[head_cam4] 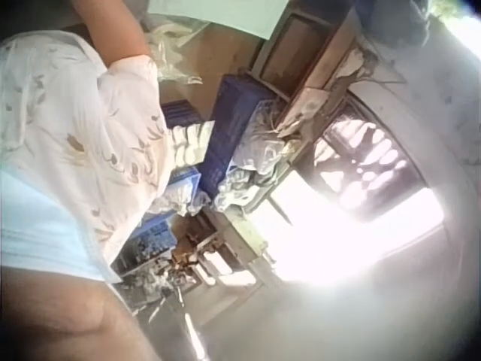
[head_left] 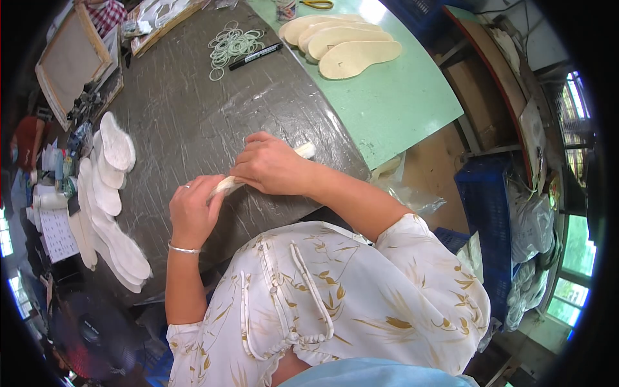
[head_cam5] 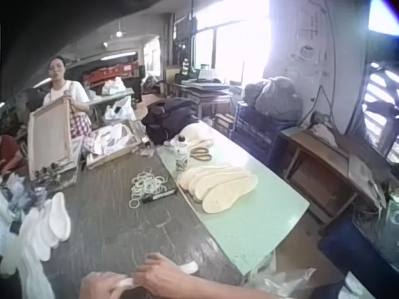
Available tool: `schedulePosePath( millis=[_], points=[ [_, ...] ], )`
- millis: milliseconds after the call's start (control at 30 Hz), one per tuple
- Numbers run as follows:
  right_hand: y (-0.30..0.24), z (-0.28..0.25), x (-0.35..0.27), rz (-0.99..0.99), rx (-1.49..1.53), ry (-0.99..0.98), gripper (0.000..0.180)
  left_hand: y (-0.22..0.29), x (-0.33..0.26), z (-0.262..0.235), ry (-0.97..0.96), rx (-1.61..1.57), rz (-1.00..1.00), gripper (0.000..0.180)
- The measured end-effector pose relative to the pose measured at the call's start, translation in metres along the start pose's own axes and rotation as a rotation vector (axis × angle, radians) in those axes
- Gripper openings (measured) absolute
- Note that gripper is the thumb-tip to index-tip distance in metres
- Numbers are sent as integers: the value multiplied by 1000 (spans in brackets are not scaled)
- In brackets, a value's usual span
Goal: Assembling and trimming fuzzy shoe insoles by aligning layers and using scissors to cut away excess material.
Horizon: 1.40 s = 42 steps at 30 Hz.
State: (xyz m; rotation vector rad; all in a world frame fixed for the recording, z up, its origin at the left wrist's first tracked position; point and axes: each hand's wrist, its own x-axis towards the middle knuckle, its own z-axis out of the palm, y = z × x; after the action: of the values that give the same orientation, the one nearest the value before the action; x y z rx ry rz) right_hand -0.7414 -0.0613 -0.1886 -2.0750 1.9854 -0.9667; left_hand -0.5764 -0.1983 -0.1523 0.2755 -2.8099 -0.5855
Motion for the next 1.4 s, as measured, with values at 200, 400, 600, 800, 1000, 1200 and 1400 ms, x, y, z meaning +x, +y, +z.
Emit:
schedulePosePath(
  millis=[200, 400, 600, 800, 1000, 1200, 1400],
  points=[
    [28, -53, -46, -15, 15, 62, 15, -1, 23, 8, -195, -426, -181, 28],
    [28, -88, -75, 132, -230, 268, 36, 26, 69, 37, -339, -784, -299, 21],
    [47, -81, -123, 118, -340, 143, 58, 38, 106, 84, -474, -1432, -570, 26],
    [106, -124, -142, 372, -217, 305, 30, 72, 117, 101, -371, -1297, -662, 46],
    [242, -188, -125, 552, -172, -140, 26, 36, 76, 105, -268, -1145, -679, 31],
    [317, -192, -90, 664, -358, -256, 37, 12, 22, 96, -172, -1064, -811, 26],
    [318, -191, -95, 639, -215, -63, 37, 6, 8, 97, -85, -1117, -890, 25]
  ],
)
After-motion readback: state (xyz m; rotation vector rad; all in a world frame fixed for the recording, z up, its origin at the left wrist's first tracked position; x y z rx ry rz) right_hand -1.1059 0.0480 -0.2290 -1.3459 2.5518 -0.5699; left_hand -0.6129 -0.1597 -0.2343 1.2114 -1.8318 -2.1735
